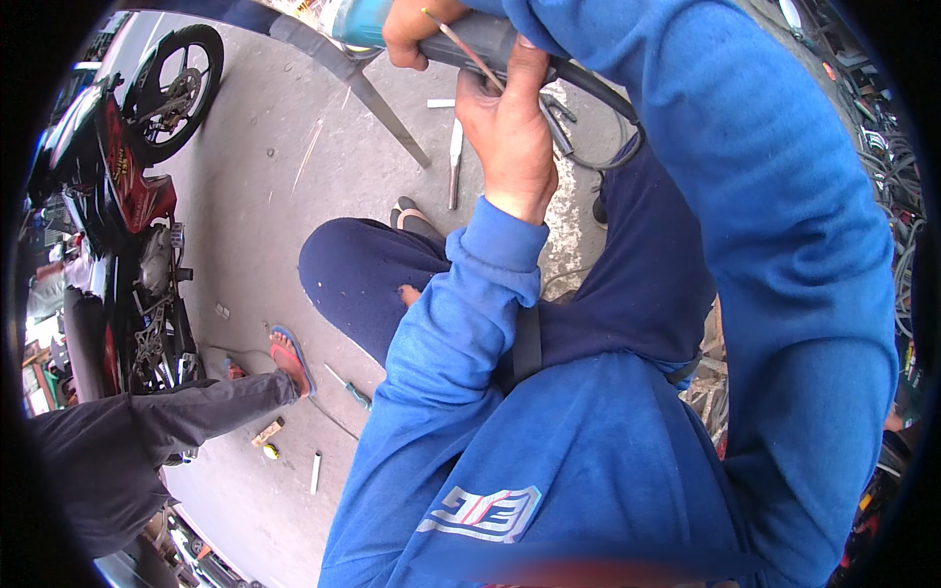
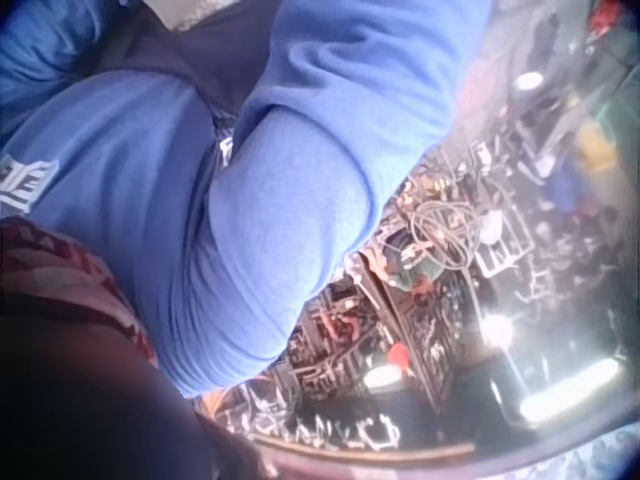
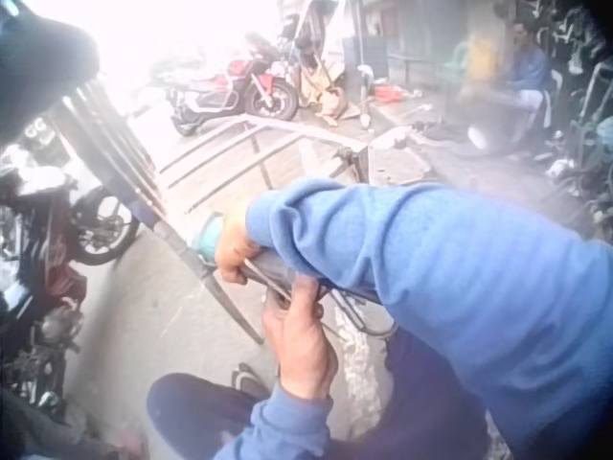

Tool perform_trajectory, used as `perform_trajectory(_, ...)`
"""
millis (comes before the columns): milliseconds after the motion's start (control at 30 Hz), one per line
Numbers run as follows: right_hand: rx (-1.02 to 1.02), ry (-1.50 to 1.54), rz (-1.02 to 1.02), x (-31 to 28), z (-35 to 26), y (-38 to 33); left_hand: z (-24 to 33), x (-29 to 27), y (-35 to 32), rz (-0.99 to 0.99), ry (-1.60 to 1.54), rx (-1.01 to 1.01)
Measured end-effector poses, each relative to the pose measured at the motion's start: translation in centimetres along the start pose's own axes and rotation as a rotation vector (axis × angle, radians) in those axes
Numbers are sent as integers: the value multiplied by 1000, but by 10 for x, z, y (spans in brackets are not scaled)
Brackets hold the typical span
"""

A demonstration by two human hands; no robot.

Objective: The person sits on the ground and uses an angle grinder to smooth a metal frame, then switches to a welding torch to join metal pieces. The person handles a welding rod and a metal frame throughout the process.

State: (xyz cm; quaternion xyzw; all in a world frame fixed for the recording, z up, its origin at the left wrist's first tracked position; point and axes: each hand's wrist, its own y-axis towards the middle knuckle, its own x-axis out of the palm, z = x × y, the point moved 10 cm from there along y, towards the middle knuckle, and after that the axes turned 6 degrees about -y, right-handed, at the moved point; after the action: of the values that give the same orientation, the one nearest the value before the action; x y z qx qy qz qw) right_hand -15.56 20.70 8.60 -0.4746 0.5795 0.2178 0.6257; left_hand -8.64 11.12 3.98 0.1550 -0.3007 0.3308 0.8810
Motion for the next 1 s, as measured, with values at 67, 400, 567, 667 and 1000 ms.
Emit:
perform_trajectory(67,-3,6,2,-1,1,-1,2,2,-1,-12,21,21)
perform_trajectory(400,-31,37,-8,-7,0,1,-4,0,0,13,43,-11)
perform_trajectory(567,-34,39,-6,-9,0,2,-1,-3,0,2,73,-2)
perform_trajectory(667,-32,49,-6,-9,1,1,3,0,2,-38,188,41)
perform_trajectory(1000,-49,40,6,-10,-5,-1,-8,9,5,-171,-38,-69)
